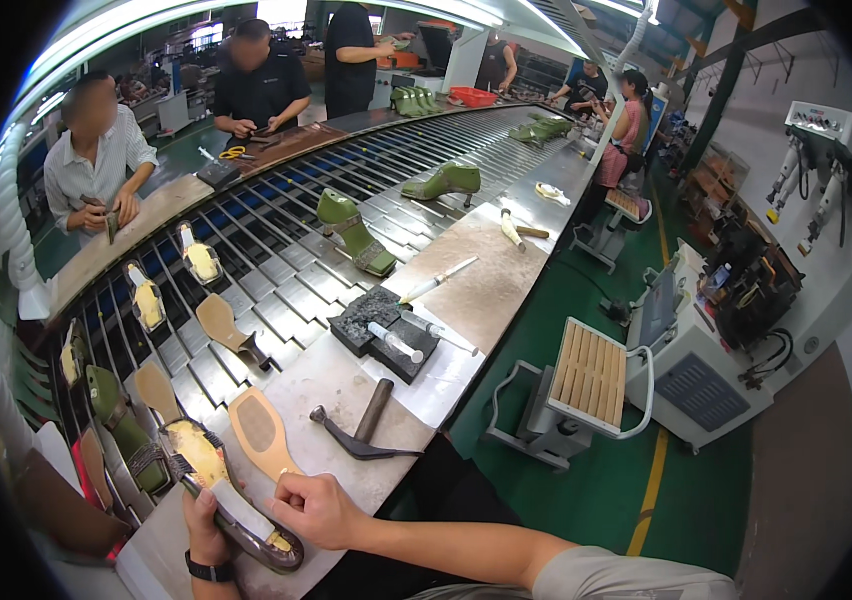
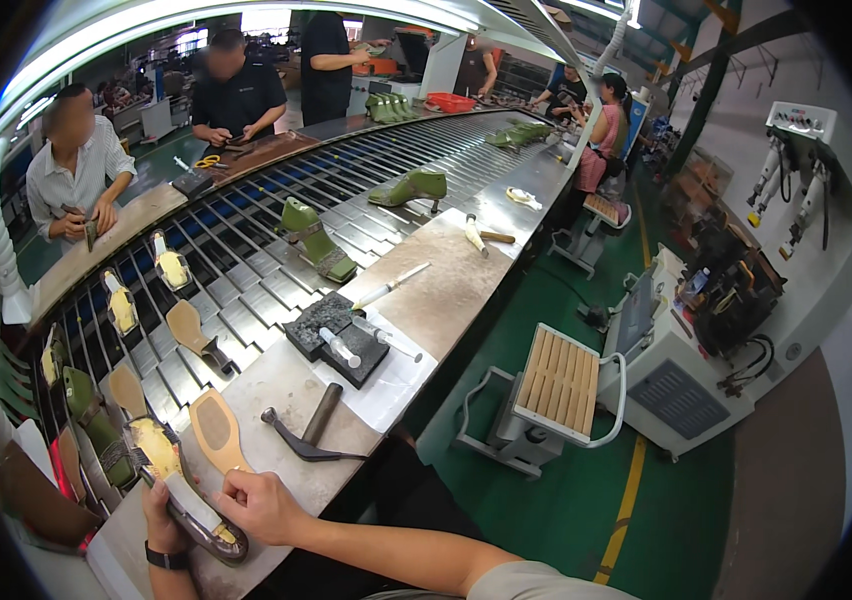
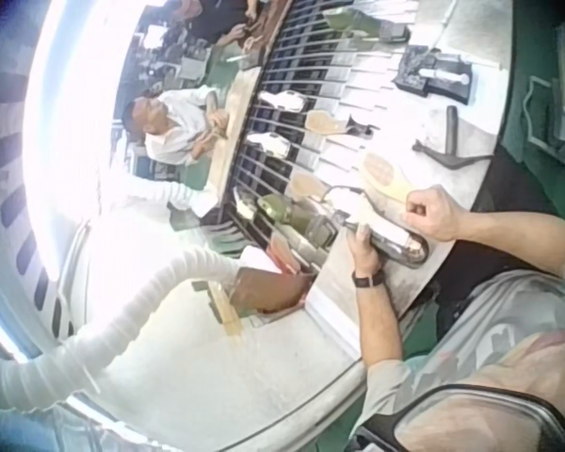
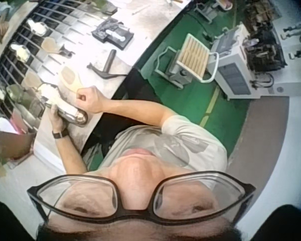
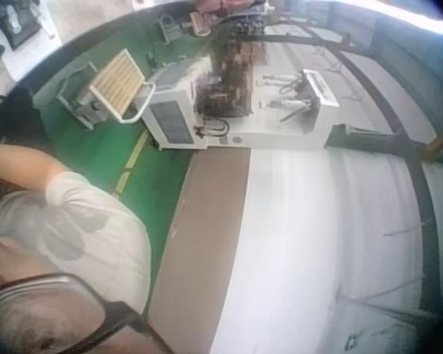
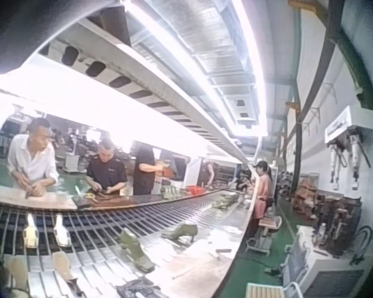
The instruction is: The person assembles high-heel shoes along an assembly line by attaching outsoles onto lasted shoe uppers by hand, hammering the edges with a metal hammer, and placing the shoes onto a conveyor belt.
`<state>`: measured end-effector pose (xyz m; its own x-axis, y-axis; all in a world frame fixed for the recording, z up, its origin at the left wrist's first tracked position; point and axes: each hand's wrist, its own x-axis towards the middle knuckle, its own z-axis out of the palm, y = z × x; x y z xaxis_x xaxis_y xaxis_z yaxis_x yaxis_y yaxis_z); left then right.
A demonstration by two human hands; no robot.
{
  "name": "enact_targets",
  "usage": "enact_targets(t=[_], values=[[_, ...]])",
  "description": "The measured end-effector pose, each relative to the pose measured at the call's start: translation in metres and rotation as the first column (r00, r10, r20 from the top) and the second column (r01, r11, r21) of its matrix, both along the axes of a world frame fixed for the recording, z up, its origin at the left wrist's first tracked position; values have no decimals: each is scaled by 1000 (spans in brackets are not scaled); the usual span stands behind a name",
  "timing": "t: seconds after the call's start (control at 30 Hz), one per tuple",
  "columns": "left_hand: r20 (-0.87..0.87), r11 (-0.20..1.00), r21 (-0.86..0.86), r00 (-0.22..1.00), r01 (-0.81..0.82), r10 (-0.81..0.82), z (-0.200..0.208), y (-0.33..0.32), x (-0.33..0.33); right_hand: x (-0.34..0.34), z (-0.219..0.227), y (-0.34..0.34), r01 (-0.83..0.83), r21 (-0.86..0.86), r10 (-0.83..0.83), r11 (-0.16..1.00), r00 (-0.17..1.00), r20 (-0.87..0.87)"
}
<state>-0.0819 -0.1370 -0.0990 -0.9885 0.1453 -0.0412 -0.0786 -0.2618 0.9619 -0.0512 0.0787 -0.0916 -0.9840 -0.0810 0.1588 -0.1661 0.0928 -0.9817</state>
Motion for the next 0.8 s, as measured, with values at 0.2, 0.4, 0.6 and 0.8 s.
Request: enact_targets(t=[0.2, 0.4, 0.6, 0.8], values=[[-46, 998, 44, 998, -46, 48, -19, -3, -6, 2, -1, -2, 12, 11, -12, 1000, 1000, -24], [-23, 999, 32, 999, 34, -33, -12, -4, -3, 4, -1, -1, 41, 35, -41, 999, 999, -7], [-99, 1000, 13, 995, -10, 12, -17, -17, 4, 3, -10, -4, -36, 83, 37, 996, 999, -16], [-54, 996, -5, 995, 88, -88, -13, -13, -9, 9, -11, 31, 142, 376, -3, 916, 938, -347]])
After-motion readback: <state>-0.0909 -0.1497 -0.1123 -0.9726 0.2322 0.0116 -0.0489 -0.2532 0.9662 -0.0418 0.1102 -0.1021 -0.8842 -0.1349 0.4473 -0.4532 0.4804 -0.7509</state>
